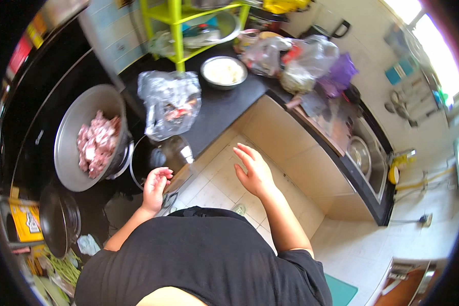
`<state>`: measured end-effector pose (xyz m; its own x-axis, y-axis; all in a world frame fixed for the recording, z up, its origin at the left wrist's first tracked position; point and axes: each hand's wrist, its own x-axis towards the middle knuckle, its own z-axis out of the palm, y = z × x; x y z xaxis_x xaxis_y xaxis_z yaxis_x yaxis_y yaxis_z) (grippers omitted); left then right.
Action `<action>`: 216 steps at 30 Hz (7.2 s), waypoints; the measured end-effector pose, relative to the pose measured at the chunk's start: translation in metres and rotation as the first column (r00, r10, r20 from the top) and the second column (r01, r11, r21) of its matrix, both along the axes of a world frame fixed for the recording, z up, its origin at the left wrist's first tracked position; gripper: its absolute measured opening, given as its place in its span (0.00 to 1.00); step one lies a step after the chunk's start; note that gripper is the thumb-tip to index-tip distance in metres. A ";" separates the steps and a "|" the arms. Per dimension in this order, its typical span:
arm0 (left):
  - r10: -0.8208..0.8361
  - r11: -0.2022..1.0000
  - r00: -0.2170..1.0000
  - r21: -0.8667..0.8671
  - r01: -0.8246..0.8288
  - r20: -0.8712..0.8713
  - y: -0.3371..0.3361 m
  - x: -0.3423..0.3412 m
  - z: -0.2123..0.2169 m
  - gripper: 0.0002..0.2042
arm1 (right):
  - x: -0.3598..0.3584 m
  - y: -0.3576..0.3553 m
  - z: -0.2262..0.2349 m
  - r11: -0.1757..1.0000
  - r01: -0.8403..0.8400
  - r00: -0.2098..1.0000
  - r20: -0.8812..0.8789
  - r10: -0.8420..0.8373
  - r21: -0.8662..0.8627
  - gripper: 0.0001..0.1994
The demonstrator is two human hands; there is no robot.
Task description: The person washes chunks of raw meat by hand in a metal bowl under running water, then transfers the meat to a larger bowl. They rinse the bowl and wash their hands. Finally, they pour green beans from a purple bag into the bowl and wash them under the tap.
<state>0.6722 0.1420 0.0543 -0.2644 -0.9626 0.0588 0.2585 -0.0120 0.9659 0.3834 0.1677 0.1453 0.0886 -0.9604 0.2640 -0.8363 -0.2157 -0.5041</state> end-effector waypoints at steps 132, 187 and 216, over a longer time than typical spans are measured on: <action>-0.395 0.875 0.715 0.000 0.484 0.577 -0.031 -0.411 -0.064 0.21 | -0.353 0.214 -0.139 0.700 0.602 0.403 0.611 -0.681 0.383 0.14; -0.553 0.832 0.756 0.279 0.480 0.350 0.086 -0.825 -0.044 0.13 | -1.134 0.232 -0.012 0.589 0.682 -0.458 0.881 -0.120 0.435 0.17; -0.836 0.548 0.507 0.366 0.752 0.211 0.060 -0.924 -0.088 0.13 | -0.926 0.174 -0.132 0.850 0.312 -0.626 0.765 -0.152 0.424 0.10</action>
